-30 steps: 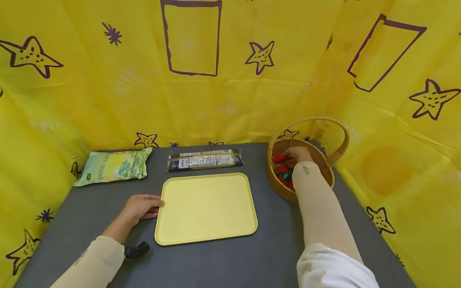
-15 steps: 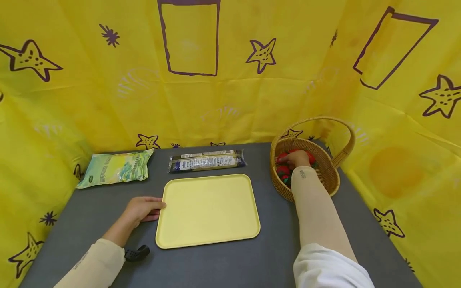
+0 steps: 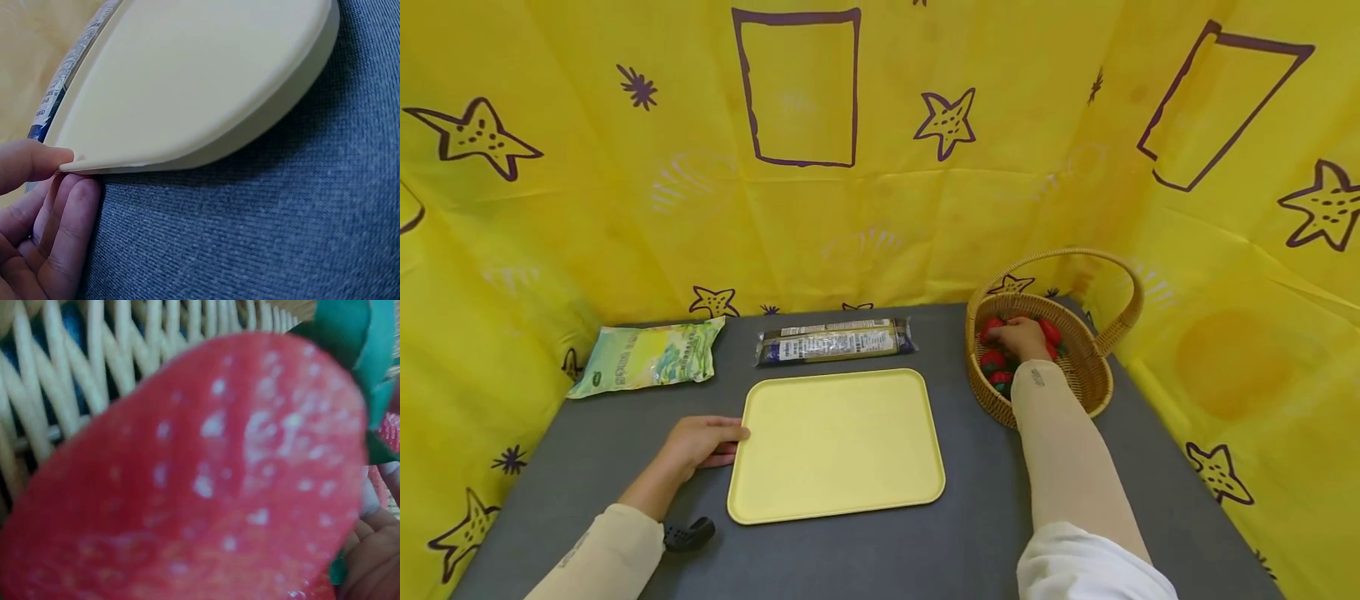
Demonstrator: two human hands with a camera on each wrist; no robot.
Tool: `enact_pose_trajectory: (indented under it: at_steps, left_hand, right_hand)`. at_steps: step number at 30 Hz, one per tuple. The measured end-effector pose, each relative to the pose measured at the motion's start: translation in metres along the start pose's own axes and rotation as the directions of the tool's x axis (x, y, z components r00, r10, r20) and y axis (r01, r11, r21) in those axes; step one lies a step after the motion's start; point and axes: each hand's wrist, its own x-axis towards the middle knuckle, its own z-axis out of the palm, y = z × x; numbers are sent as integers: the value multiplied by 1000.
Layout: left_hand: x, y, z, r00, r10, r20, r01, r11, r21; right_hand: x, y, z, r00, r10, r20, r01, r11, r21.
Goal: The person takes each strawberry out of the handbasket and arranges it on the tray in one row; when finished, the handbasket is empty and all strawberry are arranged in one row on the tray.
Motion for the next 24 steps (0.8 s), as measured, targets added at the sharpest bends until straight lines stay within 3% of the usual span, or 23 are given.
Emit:
enact_pose_trajectory:
  at_steps: [5,8,13,18,21,24]
  left_hand:
    - [-1,-4,1,1000,9,15,-9,1000,-13]
    - [-2,-4,0,1000,11,18,-11,1000,-19]
    - [-3,-5,-4,1000,13,9,-13,1000,-13]
    - [-1,-7,-5,1000,19,15,-19,1000,-18]
    - [1,-6,-4,999,30,18,-30,999,-25]
    - [2,-3,-1,999,38,19,-37,999,-21]
  right_hand:
    - [-11,-6,-9,998,-37,-46,35,999,-29]
    - [-22,-16,-18,999,-50,-17,50,999,-15]
    - [-53,-36,-41,989,-81,125,69,993,94]
    - [-97,-47,-62,953,-139,270,80,973,218]
    - [-127,-51,-58,935,-176,308,97,962,257]
    - [-152,-59,-35,924,-198,326,107,955,276]
